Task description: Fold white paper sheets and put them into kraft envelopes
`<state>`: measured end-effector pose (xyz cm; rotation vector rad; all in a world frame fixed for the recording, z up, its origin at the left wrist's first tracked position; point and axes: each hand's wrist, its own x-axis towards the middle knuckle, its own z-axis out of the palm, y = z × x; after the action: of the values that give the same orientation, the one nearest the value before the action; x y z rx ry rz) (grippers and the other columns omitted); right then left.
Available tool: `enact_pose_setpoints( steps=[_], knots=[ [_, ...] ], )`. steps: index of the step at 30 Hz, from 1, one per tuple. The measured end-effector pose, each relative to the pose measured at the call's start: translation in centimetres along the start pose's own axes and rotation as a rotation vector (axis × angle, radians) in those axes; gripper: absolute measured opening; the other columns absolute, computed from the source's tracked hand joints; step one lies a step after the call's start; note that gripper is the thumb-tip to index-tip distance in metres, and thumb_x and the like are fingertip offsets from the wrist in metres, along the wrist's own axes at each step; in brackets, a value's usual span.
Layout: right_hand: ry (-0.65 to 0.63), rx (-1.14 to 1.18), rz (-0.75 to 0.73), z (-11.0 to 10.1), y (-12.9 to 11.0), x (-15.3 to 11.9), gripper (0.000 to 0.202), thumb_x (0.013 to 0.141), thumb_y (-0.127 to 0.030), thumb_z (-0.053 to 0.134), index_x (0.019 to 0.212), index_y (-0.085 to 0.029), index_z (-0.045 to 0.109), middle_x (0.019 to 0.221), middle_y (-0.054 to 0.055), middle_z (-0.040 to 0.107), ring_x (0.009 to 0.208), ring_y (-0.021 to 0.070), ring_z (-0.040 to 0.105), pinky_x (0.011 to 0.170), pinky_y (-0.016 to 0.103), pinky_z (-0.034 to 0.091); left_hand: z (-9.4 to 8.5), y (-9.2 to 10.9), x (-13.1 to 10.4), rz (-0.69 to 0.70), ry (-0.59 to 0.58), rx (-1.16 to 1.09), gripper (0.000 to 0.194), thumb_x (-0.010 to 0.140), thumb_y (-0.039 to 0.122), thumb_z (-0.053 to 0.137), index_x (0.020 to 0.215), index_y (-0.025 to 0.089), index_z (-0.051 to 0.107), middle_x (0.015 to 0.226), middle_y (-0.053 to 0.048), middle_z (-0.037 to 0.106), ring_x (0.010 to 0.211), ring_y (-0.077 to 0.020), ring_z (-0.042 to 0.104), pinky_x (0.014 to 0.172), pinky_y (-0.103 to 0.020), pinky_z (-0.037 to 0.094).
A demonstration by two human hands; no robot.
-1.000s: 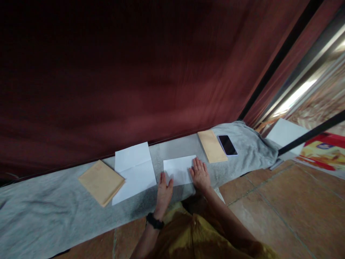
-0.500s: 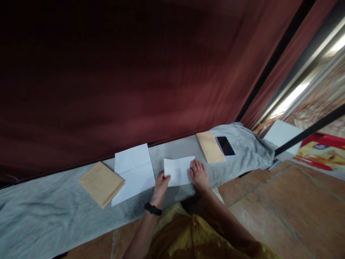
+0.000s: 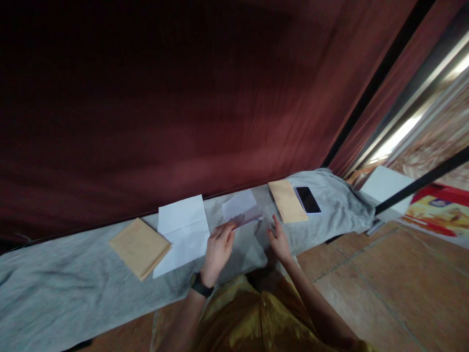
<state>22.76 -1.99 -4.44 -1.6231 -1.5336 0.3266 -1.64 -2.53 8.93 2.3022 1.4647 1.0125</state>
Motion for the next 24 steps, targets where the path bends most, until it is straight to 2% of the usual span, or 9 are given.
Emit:
enact_pose_setpoints(
  steps=[2, 4, 6, 8, 11, 14, 18, 21, 24],
  knots=[
    [-0.035, -0.037, -0.075, -0.6, -0.5, -0.8, 0.075, 0.090, -0.023, 0.044, 0.160, -0.017, 0.017, 0.158, 0.015, 0.039, 0.140, 0.0258, 0.046, 0.108, 0.046, 0.046, 1.2, 0.0, -1.5, 0.075, -0.164, 0.039, 0.028, 0.100, 0.028, 0.041, 0.108, 0.024, 0.068, 0.107, -0.005, 0.073, 0.101, -0.0217, 0.067, 0.094, -0.039, 0.053],
    [-0.134, -0.065, -0.186, -1.4, -0.9, -1.6, 0.079, 0.084, -0.020, 0.049, 0.159, -0.020, 0.023, 0.161, 0.011, 0.034, 0.144, 0.0269, 0.040, 0.111, 0.047, 0.043, 2.2, -0.1, -3.1, 0.094, -0.267, 0.041, 0.027, 0.100, 0.025, 0.043, 0.106, 0.024, 0.069, 0.105, -0.005, 0.074, 0.098, -0.0217, 0.068, 0.093, -0.040, 0.053],
    [-0.259, -0.045, -0.282, -2.2, -1.1, -2.2, 0.073, 0.082, -0.019, 0.052, 0.154, -0.024, 0.038, 0.158, 0.009, 0.040, 0.143, 0.0278, 0.041, 0.113, 0.049, 0.040, 2.9, -0.5, -4.2, 0.082, -0.322, 0.014, 0.026, 0.098, 0.022, 0.045, 0.105, 0.024, 0.070, 0.103, -0.005, 0.075, 0.097, -0.0218, 0.068, 0.091, -0.040, 0.054],
    [-0.365, 0.001, -0.326, -2.8, -1.2, -2.5, 0.061, 0.083, -0.020, 0.054, 0.144, -0.026, 0.052, 0.149, 0.008, 0.053, 0.137, 0.0272, 0.048, 0.114, 0.051, 0.037, 3.2, -1.0, -4.8, 0.057, -0.351, -0.034, 0.024, 0.096, 0.020, 0.049, 0.105, 0.026, 0.071, 0.103, -0.004, 0.075, 0.098, -0.0215, 0.068, 0.092, -0.039, 0.054],
    [-0.443, 0.034, -0.338, -3.3, -1.1, -2.5, 0.047, 0.085, -0.020, 0.055, 0.131, -0.027, 0.064, 0.136, 0.007, 0.064, 0.128, 0.0247, 0.057, 0.115, 0.050, 0.036, 3.3, -2.3, -5.3, -0.052, -0.304, -0.105, 0.029, 0.088, 0.017, 0.058, 0.112, 0.028, 0.070, 0.111, -0.003, 0.074, 0.107, -0.0218, 0.067, 0.098, -0.039, 0.054],
    [-0.412, 0.037, -0.342, -3.5, -0.8, -2.6, 0.043, 0.084, -0.014, 0.052, 0.122, -0.027, 0.069, 0.131, 0.007, 0.067, 0.125, 0.0227, 0.059, 0.114, 0.048, 0.038, 3.5, -3.7, -5.9, -0.184, -0.253, -0.191, 0.043, 0.080, 0.012, 0.062, 0.120, 0.027, 0.068, 0.119, -0.004, 0.072, 0.112, -0.0223, 0.065, 0.099, -0.039, 0.054],
    [-0.371, 0.060, -0.332, -3.4, -0.6, -3.2, 0.047, 0.085, -0.007, 0.044, 0.121, -0.025, 0.069, 0.130, 0.006, 0.068, 0.125, 0.0207, 0.059, 0.114, 0.048, 0.038, 4.2, -5.0, -6.8, -0.237, -0.257, -0.283, 0.041, 0.077, 0.006, 0.058, 0.111, 0.025, 0.071, 0.117, -0.005, 0.073, 0.110, -0.0212, 0.067, 0.100, -0.041, 0.054],
    [-0.361, 0.068, -0.298, -3.1, -0.6, -3.1, 0.038, 0.090, -0.015, 0.048, 0.120, -0.025, 0.069, 0.129, 0.007, 0.068, 0.123, 0.0226, 0.059, 0.112, 0.047, 0.040, 5.2, -5.2, -6.8, -0.280, -0.187, -0.264, 0.032, 0.081, 0.010, 0.058, 0.106, 0.024, 0.073, 0.111, -0.005, 0.074, 0.107, -0.0217, 0.067, 0.100, -0.042, 0.054],
    [-0.293, 0.057, -0.231, -2.5, -0.6, -2.8, 0.026, 0.096, -0.029, 0.050, 0.111, -0.023, 0.071, 0.124, 0.009, 0.069, 0.119, 0.0243, 0.061, 0.104, 0.044, 0.047, 6.4, -5.1, -6.1, -0.348, -0.087, -0.220, 0.022, 0.086, 0.023, 0.061, 0.106, 0.023, 0.072, 0.106, -0.006, 0.074, 0.102, -0.0230, 0.068, 0.094, -0.041, 0.055]
  ],
)
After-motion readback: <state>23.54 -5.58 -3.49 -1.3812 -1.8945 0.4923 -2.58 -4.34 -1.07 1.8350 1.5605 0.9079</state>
